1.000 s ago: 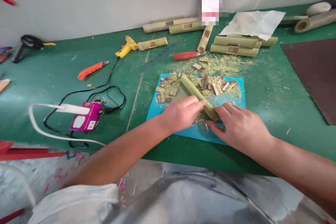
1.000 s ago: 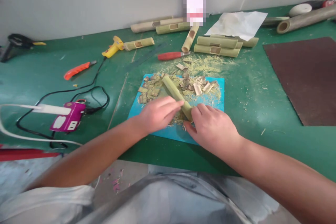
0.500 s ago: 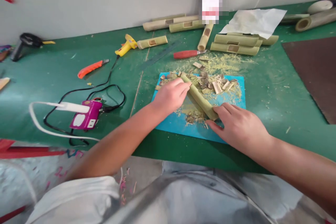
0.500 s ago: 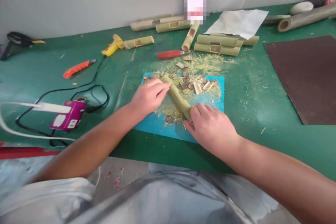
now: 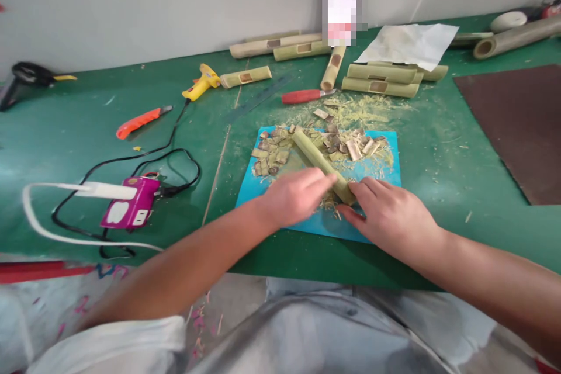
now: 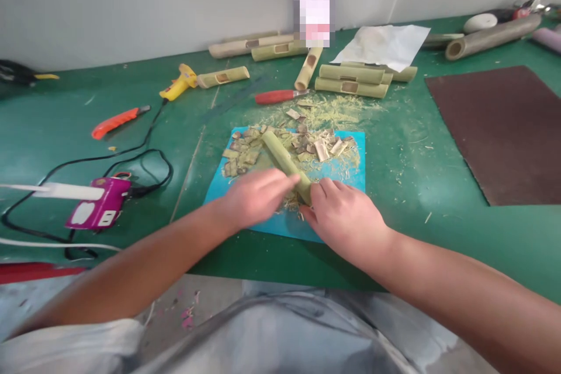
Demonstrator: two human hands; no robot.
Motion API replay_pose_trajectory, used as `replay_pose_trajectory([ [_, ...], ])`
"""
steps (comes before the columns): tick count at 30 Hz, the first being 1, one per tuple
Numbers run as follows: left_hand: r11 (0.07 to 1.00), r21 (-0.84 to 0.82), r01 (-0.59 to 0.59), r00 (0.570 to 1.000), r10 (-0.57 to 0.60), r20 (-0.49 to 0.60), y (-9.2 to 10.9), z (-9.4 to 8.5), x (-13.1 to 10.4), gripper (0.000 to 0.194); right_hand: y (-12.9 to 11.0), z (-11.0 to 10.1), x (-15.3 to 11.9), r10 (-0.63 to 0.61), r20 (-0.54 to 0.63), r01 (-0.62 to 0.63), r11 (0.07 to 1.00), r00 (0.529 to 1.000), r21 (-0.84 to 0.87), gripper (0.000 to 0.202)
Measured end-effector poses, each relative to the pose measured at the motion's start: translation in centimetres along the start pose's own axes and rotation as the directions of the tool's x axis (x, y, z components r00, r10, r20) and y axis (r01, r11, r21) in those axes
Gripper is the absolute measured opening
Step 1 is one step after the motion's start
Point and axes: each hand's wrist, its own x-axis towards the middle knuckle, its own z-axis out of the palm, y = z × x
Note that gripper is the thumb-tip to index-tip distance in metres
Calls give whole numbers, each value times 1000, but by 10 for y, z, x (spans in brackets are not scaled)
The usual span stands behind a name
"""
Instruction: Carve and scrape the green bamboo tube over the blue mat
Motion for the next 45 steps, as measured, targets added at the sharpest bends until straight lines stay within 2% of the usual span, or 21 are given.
replay_pose_trajectory([
  [3, 995, 63, 73, 992, -66, -108, -8, -1, 1, 27, 0, 0, 0, 9, -25, -9, 1000, 1000, -9, 25],
  [4, 997, 60, 57, 993, -50, -109, -9, -1, 1, 27, 0, 0, 0, 4, -28, -5, 1000, 1000, -10, 25],
  [7, 998, -16, -56, 998, 56, -10, -7, -1, 1, 26, 0, 1, 0, -8, -4, 8, 1000, 1000, -7, 24],
  [8, 998, -29, -49, 999, 48, -5, -7, -1, 0, 26, 0, 1, 0, -3, 0, 3, 1000, 1000, -9, 25],
  [12, 991, 19, 130, 988, -128, -84, -10, 1, 1, 28, 0, 1, -1, 1, -28, -2, 1000, 1000, -27, 26],
  [13, 992, 10, 123, 991, -123, -51, -10, 0, 1, 28, 0, 1, -1, -8, -29, 7, 1000, 1000, -28, 26],
  [16, 998, -65, 6, 998, -2, 61, -6, -2, 4, 31, -1, 1, -1, -22, -16, 22, 999, 1000, -27, 24],
  [21, 986, -101, 132, 990, -135, -27, -8, -3, 6, 31, -1, 1, 0, -19, -39, 17, 999, 999, -46, 24],
  [25, 986, -159, 45, 999, -41, 26, -10, 0, 4, 28, -1, 1, 1, -28, -36, 26, 999, 999, -40, 26],
  [29, 979, -82, 188, 981, -191, -38, -13, -2, 6, 30, -1, 1, 0, -6, -40, 5, 999, 999, -35, 26],
  [34, 987, -143, 76, 995, -65, 82, -7, -1, 6, 30, -1, 1, 0, -22, -33, 20, 999, 999, -38, 25],
  [38, 973, -67, 221, 973, -225, -57, -18, 3, 6, 27, -1, 2, 0, -8, -43, 6, 999, 999, -44, 25],
  [39, 971, -66, 231, 969, -236, -68, -19, 3, 6, 27, -1, 2, 0, -8, -42, 6, 999, 999, -42, 25],
  [43, 987, -121, 108, 992, -98, 81, -8, 3, 2, 29, -2, 2, 0, -30, -52, 28, 999, 998, -46, 25],
  [45, 989, -94, 117, 991, -110, 83, -5, 2, 2, 30, -2, 1, 0, -29, -51, 26, 999, 998, -47, 26],
])
